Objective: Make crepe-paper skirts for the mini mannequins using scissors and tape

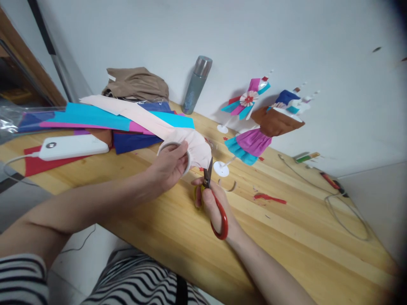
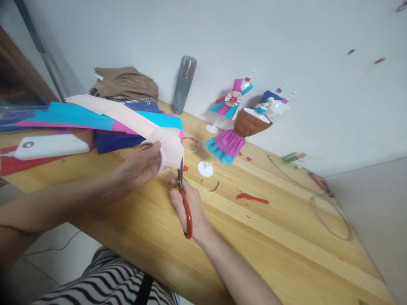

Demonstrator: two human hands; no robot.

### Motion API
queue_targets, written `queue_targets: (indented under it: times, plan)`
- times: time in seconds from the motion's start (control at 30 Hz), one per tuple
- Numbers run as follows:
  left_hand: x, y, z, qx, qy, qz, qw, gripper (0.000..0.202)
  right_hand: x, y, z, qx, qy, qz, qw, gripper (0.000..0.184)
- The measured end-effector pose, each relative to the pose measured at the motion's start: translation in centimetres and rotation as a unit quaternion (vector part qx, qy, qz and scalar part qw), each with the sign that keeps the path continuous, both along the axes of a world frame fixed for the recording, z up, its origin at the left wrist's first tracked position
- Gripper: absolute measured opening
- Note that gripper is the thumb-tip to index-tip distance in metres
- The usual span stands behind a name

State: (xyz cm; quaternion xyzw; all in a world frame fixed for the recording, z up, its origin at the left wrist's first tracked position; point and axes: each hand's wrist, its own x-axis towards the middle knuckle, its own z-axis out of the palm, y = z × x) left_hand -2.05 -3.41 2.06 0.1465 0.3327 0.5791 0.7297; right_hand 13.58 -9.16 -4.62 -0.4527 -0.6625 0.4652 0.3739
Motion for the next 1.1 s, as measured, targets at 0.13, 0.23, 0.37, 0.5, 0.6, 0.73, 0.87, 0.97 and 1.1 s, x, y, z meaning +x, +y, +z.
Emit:
queue_targets:
  times: [0.13, 0.23, 0.37, 0.5, 0.6, 0.73, 0.87, 0.97, 1.1]
  plan:
    - [0.1, 0.0, -0.3, 0.026, -0.005, 0.013, 1.0, 0.029, -0.1, -0.1, -0.2, 0.021, -0.004, -0.013, 1.0, 0.047]
    - [0.0, 0.1, -0.5, 0.038, -0.008, 0.012, 0.999, 0.03, -0.2, -0.2, -0.2, 0.008, 0.011, -0.016, 1.0, 0.046]
    - [-0.1, 0.1, -0.5, 0.036, -0.007, 0.013, 0.999, 0.028, -0.3, -0.3, -0.1, -0.004, 0.026, -0.018, 0.999, 0.046]
    - [0.0, 0.1, -0.5, 0.033, 0.0, 0.011, 0.999, 0.026, -0.4, -0.4, 0.4, -0.016, 0.027, -0.027, 0.999, 0.047]
    - [0.0, 0.2, -0.7, 0.042, 0.006, 0.009, 0.999, 0.022, -0.4, -0.5, 0.8, -0.027, 0.024, -0.03, 0.999, 0.048]
    - [-0.1, 0.4, -1.0, 0.054, 0.01, 0.01, 0.998, 0.024, -0.4, -0.5, 0.5, -0.032, 0.018, -0.045, 0.998, 0.047]
    - [-0.2, 0.4, -1.1, 0.049, 0.013, 0.005, 0.999, 0.025, -0.4, -0.5, 0.0, -0.055, 0.031, -0.057, 0.996, 0.046]
    - [-0.2, 0.4, -0.9, 0.038, 0.015, 0.004, 0.999, 0.027, -0.6, -0.5, 0.0, -0.071, 0.043, -0.059, 0.995, 0.047]
    - [-0.1, 0.4, -0.6, 0.033, 0.014, 0.006, 0.999, 0.028, -0.6, -0.6, 0.2, -0.063, 0.042, -0.05, 0.996, 0.049]
